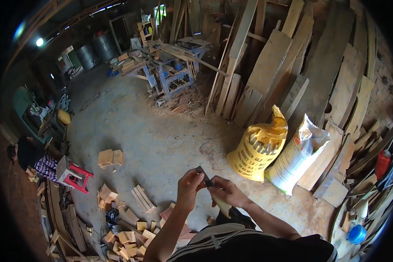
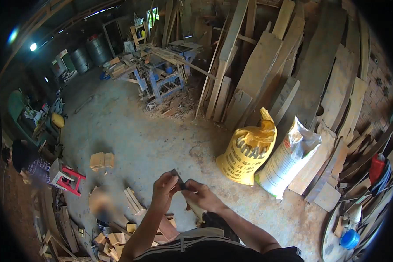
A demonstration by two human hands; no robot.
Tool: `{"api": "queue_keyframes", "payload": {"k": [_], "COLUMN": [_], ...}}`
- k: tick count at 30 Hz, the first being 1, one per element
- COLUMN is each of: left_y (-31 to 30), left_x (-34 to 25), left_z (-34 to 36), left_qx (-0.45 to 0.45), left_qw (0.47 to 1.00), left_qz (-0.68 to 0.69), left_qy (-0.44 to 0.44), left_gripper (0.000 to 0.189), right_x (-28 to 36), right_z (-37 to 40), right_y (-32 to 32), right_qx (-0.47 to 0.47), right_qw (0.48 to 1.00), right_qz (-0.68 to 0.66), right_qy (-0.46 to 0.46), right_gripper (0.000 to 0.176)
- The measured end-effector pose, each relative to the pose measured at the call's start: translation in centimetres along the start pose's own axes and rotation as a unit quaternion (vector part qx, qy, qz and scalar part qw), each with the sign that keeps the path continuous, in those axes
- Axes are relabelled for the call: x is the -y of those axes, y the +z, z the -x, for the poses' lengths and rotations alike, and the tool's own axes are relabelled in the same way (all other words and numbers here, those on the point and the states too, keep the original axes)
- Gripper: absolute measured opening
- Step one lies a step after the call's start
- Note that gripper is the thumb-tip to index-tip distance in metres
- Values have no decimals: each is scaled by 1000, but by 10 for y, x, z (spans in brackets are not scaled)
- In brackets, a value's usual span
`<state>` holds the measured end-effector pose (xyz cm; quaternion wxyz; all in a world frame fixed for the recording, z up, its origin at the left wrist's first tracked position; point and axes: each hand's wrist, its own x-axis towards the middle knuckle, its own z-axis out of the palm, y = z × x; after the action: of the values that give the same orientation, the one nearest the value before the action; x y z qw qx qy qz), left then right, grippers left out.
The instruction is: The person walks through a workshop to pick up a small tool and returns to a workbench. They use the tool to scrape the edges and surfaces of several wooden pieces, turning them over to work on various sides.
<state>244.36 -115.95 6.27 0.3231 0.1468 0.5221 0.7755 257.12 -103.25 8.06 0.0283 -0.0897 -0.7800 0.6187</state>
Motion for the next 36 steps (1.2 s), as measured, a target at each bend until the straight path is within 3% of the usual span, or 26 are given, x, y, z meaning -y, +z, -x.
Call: {"api": "queue_keyframes", "payload": {"k": [2,3,9,12,14,15,20,24,27,32,36], "left_y": [-14,-24,-100,-144,-179,-195,-274,-369,-454,-569,-617], "left_x": [-13,-17,-51,-94,-121,-136,-200,-227,-250,-331,-385], "left_z": [-50,-77,-250,-338,-392,-417,-500,-564,-622,-741,-828], "left_qx": [23,41,14,-63,-100,-109,-219,-268,-319,-304,-320], "left_qw": [999,999,1000,997,994,993,972,957,940,943,943], "left_qz": [26,9,-7,-42,-46,-31,16,81,103,104,82], "left_qy": [4,-2,-6,-5,1,32,78,79,56,83,44], "left_gripper": [25,27,26,20,20,21,16,16,16,16,18], "right_x": [5,1,-18,-4,8,17,49,49,47,76,104], "right_z": [-50,-78,-274,-392,-468,-505,-672,-797,-886,-1044,-1144], "right_y": [-8,-13,-38,-52,-53,-53,-26,7,32,53,68], "right_qx": [2,5,59,102,158,178,270,312,278,175,94], "right_qw": [937,923,929,930,880,879,869,877,881,890,890], "right_qz": [-337,-376,-353,-336,-427,-419,-375,-333,-357,-404,-418], "right_qy": [87,87,98,112,137,139,176,149,139,121,155], "right_gripper": [25,33,45,48,52,53,49,48,47,47,46]}}
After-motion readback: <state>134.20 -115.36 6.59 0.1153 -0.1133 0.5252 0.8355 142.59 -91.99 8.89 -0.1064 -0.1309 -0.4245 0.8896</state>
